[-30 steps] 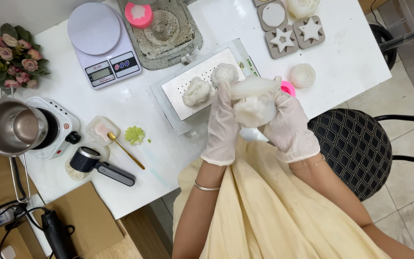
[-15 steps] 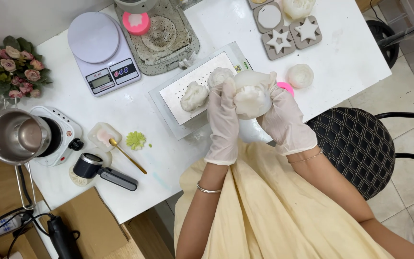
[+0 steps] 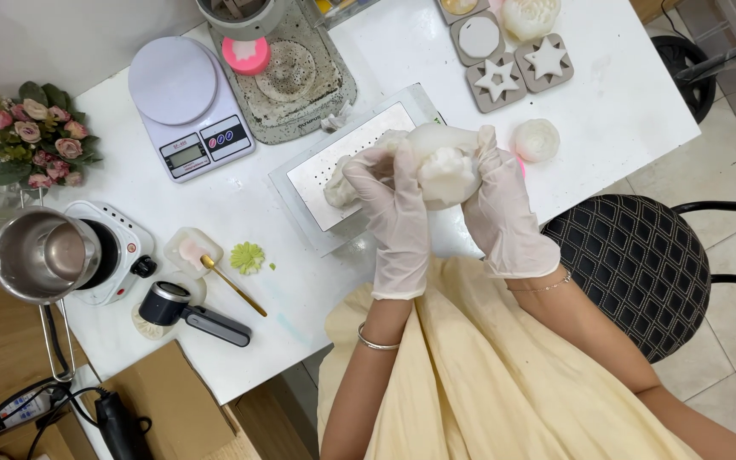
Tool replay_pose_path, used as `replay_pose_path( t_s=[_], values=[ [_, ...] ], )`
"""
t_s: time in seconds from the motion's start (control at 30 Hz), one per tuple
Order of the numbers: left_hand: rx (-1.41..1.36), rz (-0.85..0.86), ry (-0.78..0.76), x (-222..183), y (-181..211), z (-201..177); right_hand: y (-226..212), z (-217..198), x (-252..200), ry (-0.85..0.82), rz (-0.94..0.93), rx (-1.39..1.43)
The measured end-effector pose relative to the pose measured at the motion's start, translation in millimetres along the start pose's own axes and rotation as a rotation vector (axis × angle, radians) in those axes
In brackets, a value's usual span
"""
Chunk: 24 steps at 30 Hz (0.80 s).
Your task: Unmold finished candles from various shaped silicone molds.
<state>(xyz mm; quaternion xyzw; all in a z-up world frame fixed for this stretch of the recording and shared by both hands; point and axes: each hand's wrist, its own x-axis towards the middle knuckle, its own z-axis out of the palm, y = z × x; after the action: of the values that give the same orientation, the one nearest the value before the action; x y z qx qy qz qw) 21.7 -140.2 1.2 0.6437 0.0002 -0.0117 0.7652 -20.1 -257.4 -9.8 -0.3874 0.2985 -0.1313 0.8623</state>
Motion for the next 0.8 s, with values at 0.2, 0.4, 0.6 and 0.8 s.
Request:
replay_pose_path(
  t_s=[0.2, 0.4, 0.6, 0.8],
  values=[
    [-0.111, -0.002, -0.015, 3.7, -4.9, 3.8, 3.7, -6.4, 9.5, 0.096, 0.017, -0.023],
    [-0.219, 0.036, -0.039, 4.1, -9.0, 6.3, -5.1, 4.1, 10.0, 0.11, 0.308, 0.281],
    [-0.299, 0.02, -0.085, -0.6, -13.5, -2.9, -11.5, 12.0, -5.2, 0.057, -0.044, 0.036],
    [-0.324, -0.188, -0.195, 6.4, -28.3, -11.0, -4.9, 5.4, -9.4, 0.059, -0.326, -0.29]
  ],
)
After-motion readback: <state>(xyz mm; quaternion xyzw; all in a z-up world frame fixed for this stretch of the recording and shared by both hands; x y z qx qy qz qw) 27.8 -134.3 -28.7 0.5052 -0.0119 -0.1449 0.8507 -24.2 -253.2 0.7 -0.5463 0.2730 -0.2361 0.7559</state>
